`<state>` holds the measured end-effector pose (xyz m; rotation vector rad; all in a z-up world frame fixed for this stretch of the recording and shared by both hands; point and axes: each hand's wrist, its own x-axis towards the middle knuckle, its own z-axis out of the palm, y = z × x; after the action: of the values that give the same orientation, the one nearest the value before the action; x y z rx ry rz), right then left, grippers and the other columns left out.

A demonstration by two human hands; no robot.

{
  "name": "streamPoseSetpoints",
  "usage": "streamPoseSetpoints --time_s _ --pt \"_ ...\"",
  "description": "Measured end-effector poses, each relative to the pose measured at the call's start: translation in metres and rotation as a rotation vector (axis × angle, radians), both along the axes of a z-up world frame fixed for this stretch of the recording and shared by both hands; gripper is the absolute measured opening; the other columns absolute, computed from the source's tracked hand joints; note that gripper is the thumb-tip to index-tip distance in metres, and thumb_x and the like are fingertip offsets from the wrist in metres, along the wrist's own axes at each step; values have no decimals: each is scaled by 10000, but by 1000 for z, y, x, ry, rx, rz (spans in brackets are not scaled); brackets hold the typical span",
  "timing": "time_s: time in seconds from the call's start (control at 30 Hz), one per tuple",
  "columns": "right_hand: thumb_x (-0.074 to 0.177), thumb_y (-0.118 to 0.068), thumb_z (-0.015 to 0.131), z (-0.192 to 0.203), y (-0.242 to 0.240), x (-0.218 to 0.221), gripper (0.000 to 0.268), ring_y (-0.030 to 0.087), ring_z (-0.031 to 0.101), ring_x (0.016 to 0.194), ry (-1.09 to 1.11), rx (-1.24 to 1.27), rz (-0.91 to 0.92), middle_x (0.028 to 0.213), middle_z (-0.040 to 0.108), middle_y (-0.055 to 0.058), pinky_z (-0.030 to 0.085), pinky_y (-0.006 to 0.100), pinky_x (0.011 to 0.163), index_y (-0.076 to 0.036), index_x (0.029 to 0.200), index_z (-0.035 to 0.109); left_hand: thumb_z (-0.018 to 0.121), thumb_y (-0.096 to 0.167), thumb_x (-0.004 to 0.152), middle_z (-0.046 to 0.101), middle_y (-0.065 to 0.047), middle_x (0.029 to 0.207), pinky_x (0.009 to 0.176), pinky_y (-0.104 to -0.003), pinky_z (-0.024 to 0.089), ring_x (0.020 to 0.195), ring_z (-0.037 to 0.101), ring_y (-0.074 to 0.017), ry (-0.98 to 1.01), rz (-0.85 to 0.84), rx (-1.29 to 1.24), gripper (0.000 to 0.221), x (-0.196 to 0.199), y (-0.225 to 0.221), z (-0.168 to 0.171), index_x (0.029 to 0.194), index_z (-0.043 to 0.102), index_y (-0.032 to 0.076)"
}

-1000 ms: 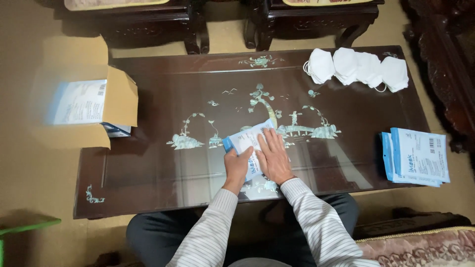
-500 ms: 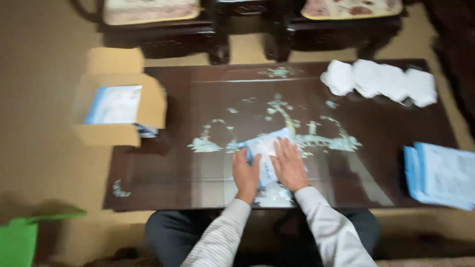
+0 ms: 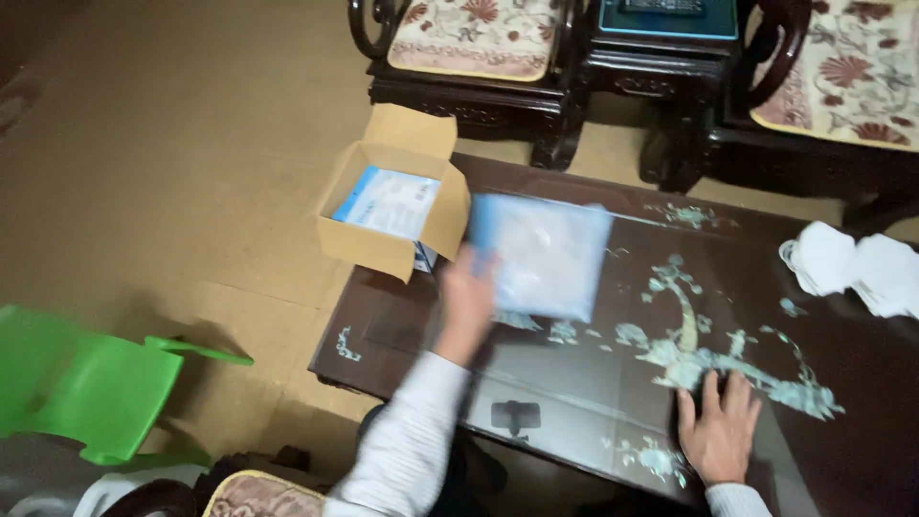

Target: Packaging individual white face masks into blue plastic sleeves on a table.

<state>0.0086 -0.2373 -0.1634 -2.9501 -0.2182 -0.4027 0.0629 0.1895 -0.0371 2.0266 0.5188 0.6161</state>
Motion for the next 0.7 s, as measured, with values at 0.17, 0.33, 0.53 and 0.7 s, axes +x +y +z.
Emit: streamPoseSetpoints --time_s 0.17,0.33,0.53,0.7 --pt "1009 -448 503 10 15 -4 616 501 509 1423 -192 -55 -10 1499 558 314 417 694 1129 21 1384 641 637 218 940 595 33 853 775 -339 450 810 501 -109 -136 160 -79 107 48 211 58 887 586 140" --pt "973 -479 537 -11 12 1 653 463 493 1492 -171 -17 -81 1569 552 274 419 690 1162 -33 1435 657 664 199 862 419 32 663 584 -408 333 651 379 -151 170 187 29 369 84 295 7 666 355 153" --pt "970 -470 605 -7 19 -4 605 428 567 1473 -240 -29 -142 1581 604 232 470 617 1188 -78 1419 712 767 140 839 418 -187 1539 964 -614 434 1200 554 -514 427 -95 453 758 75 256 38 1501 396 139" --pt "989 -452 582 2 25 -6 618 446 508 1509 -180 17 -136 1609 561 258 416 627 1227 -36 1432 693 792 238 826 202 -152 1684 1102 -475 418 1314 538 -397 738 -294 462 769 91 232 63 1520 470 309"
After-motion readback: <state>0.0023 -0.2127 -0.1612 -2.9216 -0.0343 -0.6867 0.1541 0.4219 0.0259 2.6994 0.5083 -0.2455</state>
